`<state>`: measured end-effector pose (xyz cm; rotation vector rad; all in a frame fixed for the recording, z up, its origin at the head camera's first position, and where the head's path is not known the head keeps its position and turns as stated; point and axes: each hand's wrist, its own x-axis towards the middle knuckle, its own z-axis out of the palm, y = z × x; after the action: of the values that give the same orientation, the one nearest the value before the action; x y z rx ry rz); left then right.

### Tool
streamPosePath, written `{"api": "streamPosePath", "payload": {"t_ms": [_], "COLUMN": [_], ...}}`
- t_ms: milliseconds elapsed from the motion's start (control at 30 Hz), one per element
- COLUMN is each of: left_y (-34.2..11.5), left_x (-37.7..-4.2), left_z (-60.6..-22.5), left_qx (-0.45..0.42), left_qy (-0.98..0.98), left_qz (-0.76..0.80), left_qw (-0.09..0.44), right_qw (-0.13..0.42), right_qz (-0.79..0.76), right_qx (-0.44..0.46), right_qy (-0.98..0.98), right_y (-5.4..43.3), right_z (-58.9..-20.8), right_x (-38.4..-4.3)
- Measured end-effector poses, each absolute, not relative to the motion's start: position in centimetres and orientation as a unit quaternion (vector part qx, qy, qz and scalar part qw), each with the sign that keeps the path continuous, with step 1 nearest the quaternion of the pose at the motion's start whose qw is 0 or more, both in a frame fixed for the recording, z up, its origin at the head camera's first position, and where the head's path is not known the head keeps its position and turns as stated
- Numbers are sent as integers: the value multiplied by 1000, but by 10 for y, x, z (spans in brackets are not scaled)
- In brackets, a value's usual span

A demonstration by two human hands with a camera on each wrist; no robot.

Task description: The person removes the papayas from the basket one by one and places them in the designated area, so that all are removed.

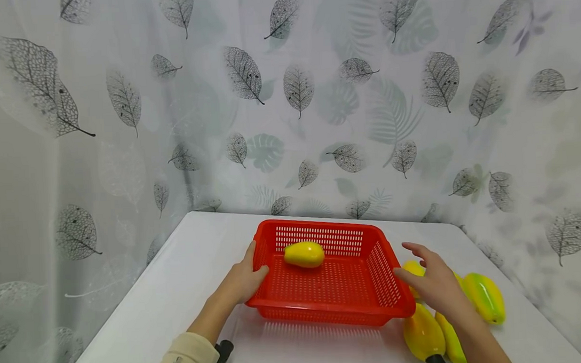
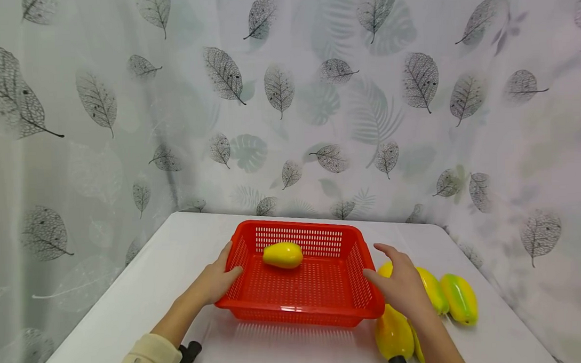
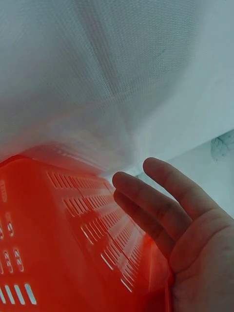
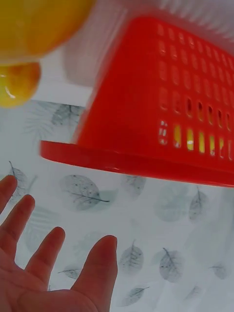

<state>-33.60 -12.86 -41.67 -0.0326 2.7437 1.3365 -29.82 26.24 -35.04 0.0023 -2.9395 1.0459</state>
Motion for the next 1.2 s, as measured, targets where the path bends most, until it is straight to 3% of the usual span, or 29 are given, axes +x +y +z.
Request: {"api": "streamPosePath", "payload": {"t_ms": [1200], "left_y": [-129], "left_x": [-337], "left_z": [-417], "left_qx": [-14], "left_qy": [902], "left_qz": [430], "left_qw": [40], "right_qw": [21], "right_qz": [369], "right_qx": [97], "right_qy": [-924], "right_y": [133], "right_z": [-341], "right_x": [-358]}}
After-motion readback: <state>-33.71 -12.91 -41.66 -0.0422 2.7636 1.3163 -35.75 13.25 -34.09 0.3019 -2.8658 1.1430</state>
